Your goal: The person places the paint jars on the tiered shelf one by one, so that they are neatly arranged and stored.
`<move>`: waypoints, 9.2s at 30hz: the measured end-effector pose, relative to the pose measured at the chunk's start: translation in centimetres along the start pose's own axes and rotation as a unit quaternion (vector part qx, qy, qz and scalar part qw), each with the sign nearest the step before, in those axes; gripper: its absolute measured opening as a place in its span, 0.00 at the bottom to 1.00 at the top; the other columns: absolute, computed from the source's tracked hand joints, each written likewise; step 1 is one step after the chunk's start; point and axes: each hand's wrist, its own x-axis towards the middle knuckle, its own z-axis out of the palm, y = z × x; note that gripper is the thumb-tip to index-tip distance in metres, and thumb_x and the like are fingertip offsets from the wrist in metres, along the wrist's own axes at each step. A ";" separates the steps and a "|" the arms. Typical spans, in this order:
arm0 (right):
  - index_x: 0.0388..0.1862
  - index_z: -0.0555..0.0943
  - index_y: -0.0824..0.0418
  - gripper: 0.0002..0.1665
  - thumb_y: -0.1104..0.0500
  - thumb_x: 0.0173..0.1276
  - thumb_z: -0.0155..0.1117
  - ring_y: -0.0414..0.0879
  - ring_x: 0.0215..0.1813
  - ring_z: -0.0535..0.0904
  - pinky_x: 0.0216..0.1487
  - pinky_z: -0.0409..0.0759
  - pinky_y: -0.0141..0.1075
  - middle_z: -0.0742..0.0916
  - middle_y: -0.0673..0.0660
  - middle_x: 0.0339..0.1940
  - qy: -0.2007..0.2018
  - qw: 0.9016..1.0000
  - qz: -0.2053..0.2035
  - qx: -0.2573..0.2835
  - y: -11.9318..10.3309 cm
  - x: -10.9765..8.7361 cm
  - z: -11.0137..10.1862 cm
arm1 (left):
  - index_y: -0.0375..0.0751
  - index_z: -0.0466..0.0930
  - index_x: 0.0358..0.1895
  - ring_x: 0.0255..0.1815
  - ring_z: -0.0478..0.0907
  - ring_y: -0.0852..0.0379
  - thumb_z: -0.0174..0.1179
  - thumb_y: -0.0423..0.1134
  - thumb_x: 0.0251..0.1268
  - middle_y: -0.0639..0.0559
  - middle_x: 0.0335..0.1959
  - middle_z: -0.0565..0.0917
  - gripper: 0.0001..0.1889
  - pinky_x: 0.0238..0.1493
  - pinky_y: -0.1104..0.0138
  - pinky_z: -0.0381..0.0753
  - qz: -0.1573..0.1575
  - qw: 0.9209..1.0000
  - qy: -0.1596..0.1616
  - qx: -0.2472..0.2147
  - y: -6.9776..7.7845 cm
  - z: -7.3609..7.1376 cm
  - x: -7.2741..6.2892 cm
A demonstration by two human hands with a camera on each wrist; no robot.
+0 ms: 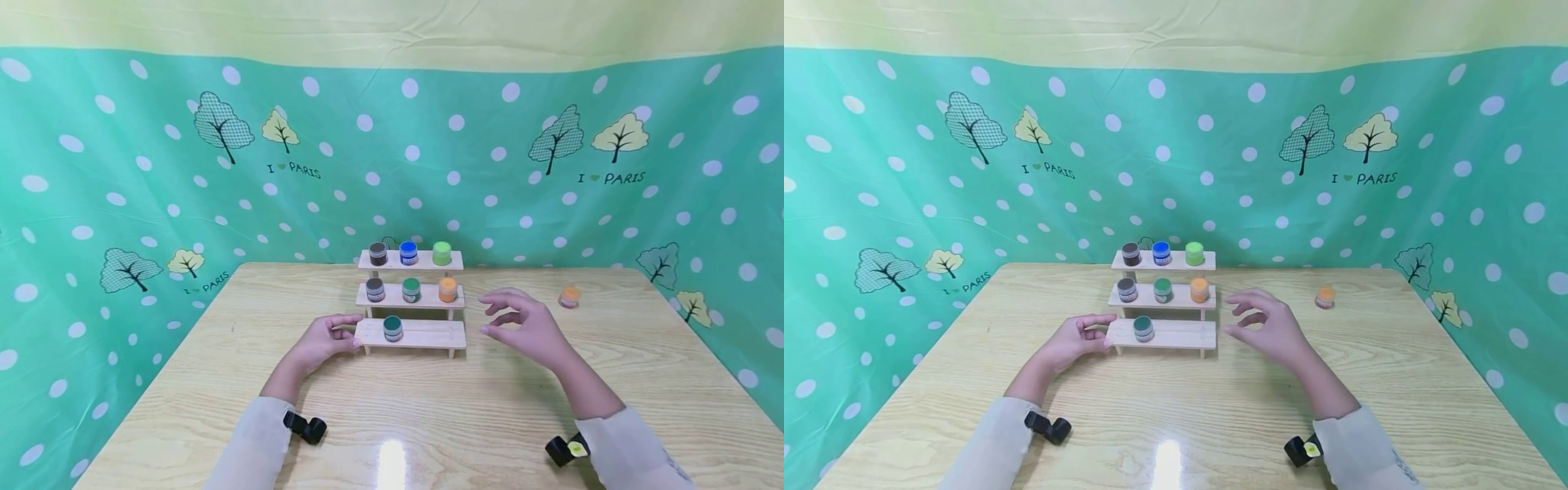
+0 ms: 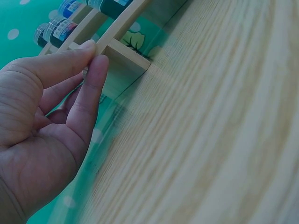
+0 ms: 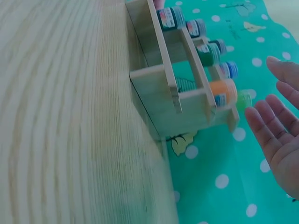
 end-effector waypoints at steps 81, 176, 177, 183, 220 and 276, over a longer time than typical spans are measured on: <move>0.72 0.66 0.62 0.46 0.45 0.61 0.73 0.75 0.64 0.64 0.57 0.72 0.65 0.64 0.72 0.72 0.044 0.965 0.225 -0.130 11.0 -1.9 -12.3 | 0.30 0.71 0.66 0.38 0.81 0.54 0.67 0.24 0.57 0.40 0.39 0.82 0.31 0.44 0.63 0.85 0.000 1.000 0.006 -0.006 -0.1 0.2 -0.1; 0.47 0.85 0.69 0.19 0.63 0.57 0.76 0.35 0.45 0.80 0.46 0.82 0.26 0.81 0.58 0.50 0.072 0.995 0.052 -0.035 7.0 -0.3 -5.3 | 0.32 0.71 0.66 0.38 0.81 0.54 0.69 0.27 0.57 0.42 0.39 0.82 0.31 0.43 0.64 0.85 -0.001 1.000 0.007 -0.003 -0.2 0.0 -0.1; 0.47 0.85 0.69 0.19 0.63 0.57 0.76 0.35 0.45 0.80 0.46 0.82 0.27 0.81 0.59 0.50 0.068 0.996 0.051 -0.034 6.7 -0.3 -5.1 | 0.32 0.71 0.66 0.38 0.81 0.54 0.69 0.27 0.57 0.42 0.38 0.82 0.31 0.43 0.64 0.85 -0.001 1.000 0.006 -0.003 -0.2 0.0 -0.1; 0.47 0.85 0.67 0.18 0.65 0.56 0.76 0.35 0.47 0.79 0.46 0.83 0.29 0.82 0.61 0.51 0.049 0.998 0.032 -0.028 5.8 -0.2 -4.1 | 0.32 0.71 0.66 0.37 0.81 0.54 0.69 0.27 0.57 0.43 0.38 0.83 0.31 0.43 0.65 0.85 -0.003 1.000 0.006 0.000 -0.1 0.1 0.0; 0.45 0.86 0.63 0.18 0.67 0.54 0.76 0.43 0.44 0.83 0.42 0.86 0.39 0.85 0.57 0.46 -0.051 0.995 -0.081 -0.033 1.7 1.0 0.5 | 0.31 0.70 0.66 0.36 0.82 0.54 0.68 0.27 0.57 0.43 0.37 0.83 0.31 0.43 0.65 0.85 -0.005 1.000 0.005 -0.004 -0.2 0.0 0.0; 0.49 0.85 0.64 0.19 0.66 0.58 0.74 0.48 0.45 0.84 0.44 0.83 0.28 0.84 0.62 0.54 -0.101 0.991 -0.033 -0.081 1.2 2.7 7.7 | 0.29 0.70 0.66 0.36 0.81 0.56 0.67 0.25 0.57 0.43 0.37 0.82 0.31 0.41 0.67 0.85 -0.004 1.000 0.003 -0.004 -0.1 0.1 0.0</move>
